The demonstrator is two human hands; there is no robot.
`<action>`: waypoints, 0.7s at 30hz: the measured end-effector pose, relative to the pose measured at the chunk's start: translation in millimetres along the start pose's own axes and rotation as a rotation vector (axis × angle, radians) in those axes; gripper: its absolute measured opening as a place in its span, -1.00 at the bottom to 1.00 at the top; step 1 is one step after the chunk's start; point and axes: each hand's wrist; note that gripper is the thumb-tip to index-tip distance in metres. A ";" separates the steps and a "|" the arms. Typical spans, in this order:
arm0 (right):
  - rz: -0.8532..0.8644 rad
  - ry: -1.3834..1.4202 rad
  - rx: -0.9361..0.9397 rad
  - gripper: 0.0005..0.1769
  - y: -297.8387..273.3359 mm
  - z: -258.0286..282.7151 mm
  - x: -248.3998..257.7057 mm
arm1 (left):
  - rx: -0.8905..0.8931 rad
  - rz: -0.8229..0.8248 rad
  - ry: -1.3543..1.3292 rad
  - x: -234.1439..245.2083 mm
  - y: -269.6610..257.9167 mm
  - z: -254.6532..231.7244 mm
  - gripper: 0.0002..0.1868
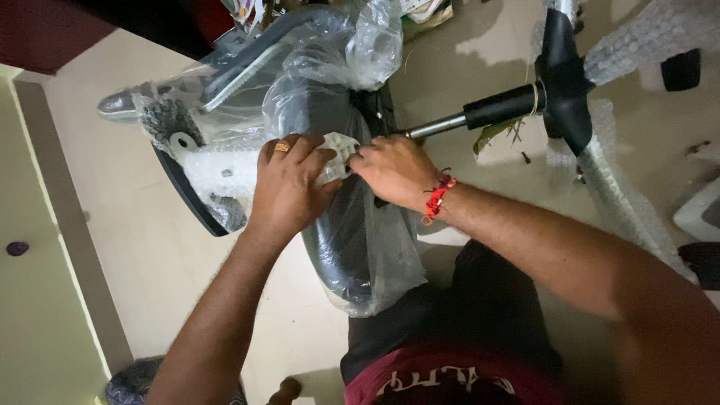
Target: The person assembles an office chair by attaching the seat to the base. They insert bolts into the seat mounting holes and tighten them by hand while kneeling on the floor.
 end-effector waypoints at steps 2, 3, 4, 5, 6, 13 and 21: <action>0.196 0.085 -0.149 -0.87 4.6 1.7 -0.7 | -0.003 0.007 0.008 -0.8 1.7 0.5 -0.50; 0.208 0.182 -0.221 -0.87 7.5 0.5 -0.2 | -0.003 0.014 0.011 -1.0 3.0 0.6 -0.50; 0.219 0.279 -0.292 -0.84 10.9 -1.8 0.3 | -0.003 0.022 0.014 -0.9 3.9 0.4 -0.50; 0.229 0.382 -0.364 -0.81 12.8 -3.2 0.4 | -0.002 0.034 0.018 -0.2 3.3 0.1 -0.50; 0.228 0.428 -0.344 -0.82 13.1 -5.8 1.0 | 0.000 0.046 0.025 -0.1 2.9 -0.6 -0.49; 0.044 0.403 -0.087 -0.88 -0.8 -20.5 1.6 | 0.020 0.071 0.036 1.7 5.0 -4.2 -0.52; 0.062 0.299 -0.197 -0.88 0.3 -12.7 -2.8 | 0.072 0.189 0.218 4.1 16.9 -17.1 -0.57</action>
Point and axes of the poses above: each hand's wrist, its own y-axis towards the middle knuckle, its own x-axis out of the back of the hand, z = x × y, and after that the axes turned 6 degrees about -y, right-handed
